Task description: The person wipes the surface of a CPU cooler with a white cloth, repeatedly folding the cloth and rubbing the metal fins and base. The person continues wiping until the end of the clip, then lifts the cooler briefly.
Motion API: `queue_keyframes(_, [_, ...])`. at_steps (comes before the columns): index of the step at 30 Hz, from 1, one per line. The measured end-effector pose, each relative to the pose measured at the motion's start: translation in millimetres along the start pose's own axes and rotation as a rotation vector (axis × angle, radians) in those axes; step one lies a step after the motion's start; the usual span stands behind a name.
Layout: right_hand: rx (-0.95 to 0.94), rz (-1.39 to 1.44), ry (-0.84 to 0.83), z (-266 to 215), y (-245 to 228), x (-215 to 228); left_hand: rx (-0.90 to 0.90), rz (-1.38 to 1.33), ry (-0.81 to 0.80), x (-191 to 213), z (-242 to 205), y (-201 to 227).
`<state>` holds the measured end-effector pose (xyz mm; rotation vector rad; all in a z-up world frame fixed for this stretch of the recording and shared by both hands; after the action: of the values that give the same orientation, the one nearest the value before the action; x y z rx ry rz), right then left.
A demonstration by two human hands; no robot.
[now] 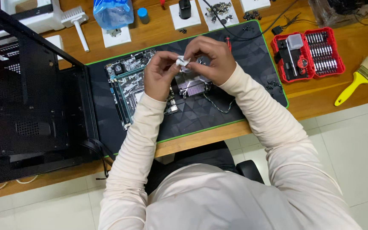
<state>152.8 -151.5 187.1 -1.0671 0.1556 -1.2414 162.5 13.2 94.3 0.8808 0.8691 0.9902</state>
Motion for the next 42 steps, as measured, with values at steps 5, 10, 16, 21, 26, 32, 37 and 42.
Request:
queue_keyframes(5, [0.158, -0.155, 0.044, -1, -15, 2, -0.070, 0.198, 0.005, -16, -2, 38])
queue_keyframes(10, [0.162, -0.222, 0.092, -3, -16, -1, -0.059, 0.220, 0.039, -10, -3, 29])
queue_keyframes(16, [0.104, -0.104, 0.040, -3, -14, -4, -0.045, 0.154, 0.061, -5, -5, 25])
queue_keyframes(21, [0.012, -0.023, 0.085, -3, -9, -4, -0.099, 0.120, 0.083, -1, -5, 24])
queue_keyframes(26, [-0.016, 0.033, 0.107, -5, -2, -5, -0.070, 0.049, 0.056, -5, -6, 23])
queue_keyframes(32, [-0.208, 0.372, 0.203, -16, 35, -11, 0.054, 0.028, 0.048, -6, -7, 9])
queue_keyframes(37, [-0.262, 0.543, 0.276, -22, 66, -12, 0.036, 0.032, 0.024, -10, -7, 14])
queue_keyframes(42, [-0.203, 0.519, 0.298, -17, 56, -8, 0.076, 0.078, 0.056, -4, -8, 8])
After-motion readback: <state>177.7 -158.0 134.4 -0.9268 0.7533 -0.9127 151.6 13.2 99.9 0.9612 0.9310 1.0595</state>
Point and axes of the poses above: each hand's wrist, its own z-axis towards the middle knuckle, its own x-axis out of the back of the hand, y = z × x, the point moved 8 cm from there along z, towards the middle knuckle, and after that the axes turned 5 degrees about -y, right-handed, at the moved point
